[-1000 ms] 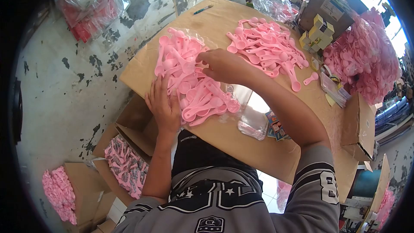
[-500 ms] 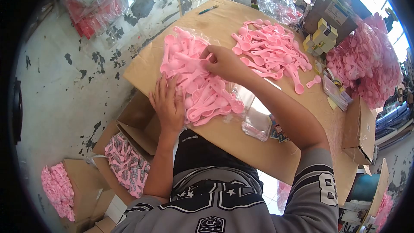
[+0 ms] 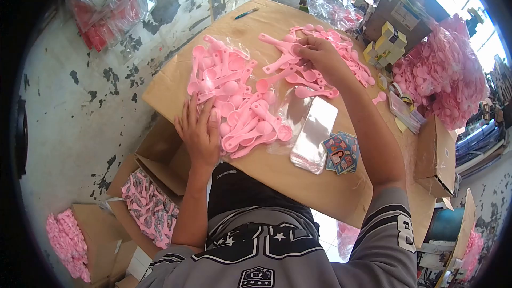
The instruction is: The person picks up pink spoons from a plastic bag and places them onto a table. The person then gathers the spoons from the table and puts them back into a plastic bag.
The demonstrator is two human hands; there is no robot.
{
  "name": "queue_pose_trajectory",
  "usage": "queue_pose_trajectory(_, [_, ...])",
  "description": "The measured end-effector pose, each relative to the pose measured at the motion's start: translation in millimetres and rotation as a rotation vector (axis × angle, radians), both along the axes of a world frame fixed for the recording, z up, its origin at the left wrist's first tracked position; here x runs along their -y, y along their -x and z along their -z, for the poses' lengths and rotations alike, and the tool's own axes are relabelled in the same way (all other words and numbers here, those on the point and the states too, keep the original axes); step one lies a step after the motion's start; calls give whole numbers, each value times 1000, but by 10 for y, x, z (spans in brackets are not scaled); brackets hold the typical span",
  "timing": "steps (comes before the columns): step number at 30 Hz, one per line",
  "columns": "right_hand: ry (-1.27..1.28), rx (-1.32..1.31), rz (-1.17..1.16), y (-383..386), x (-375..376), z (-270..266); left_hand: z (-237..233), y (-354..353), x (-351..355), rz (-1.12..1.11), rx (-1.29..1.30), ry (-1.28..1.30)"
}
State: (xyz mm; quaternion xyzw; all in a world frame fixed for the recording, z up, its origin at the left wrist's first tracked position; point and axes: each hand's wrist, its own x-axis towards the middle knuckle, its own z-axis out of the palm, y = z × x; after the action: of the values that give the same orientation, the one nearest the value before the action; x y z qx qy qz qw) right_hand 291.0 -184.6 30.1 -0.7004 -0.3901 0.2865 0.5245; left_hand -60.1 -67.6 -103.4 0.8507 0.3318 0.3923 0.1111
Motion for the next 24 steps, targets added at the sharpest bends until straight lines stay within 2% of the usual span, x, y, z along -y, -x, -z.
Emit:
queue_pose_trajectory(4, [-77, 84, 120, -430, 25, 77, -9, 5, 6, -4, -4, 3])
queue_pose_trajectory(8, [-186, 1180, 606, -516, -19, 217, 8, -4, -3, -6, -10, -7])
queue_pose_trajectory(11, [-142, 924, 291, -112, -60, 150, -3, -15, -1, -8, -9, -3])
queue_pose_trajectory(13, [-146, 782, -25, 264, -73, 121, 5, -9, 1, -8, -18, 2])
queue_pose_trajectory(15, [161, 628, -194, 568, -110, 45, 8, -12, 6, -3, -26, 6])
queue_pose_trajectory(18, [219, 962, -272, 784, -129, 234, 10, -2, -5, 1, -30, 8])
queue_pose_trajectory(21, [323, 833, -342, 777, -229, 312, 7, 2, -11, 1, -21, 5])
queue_pose_trajectory(24, [292, 913, -334, 774, -258, 364, 6, 0, -1, -1, -10, 10])
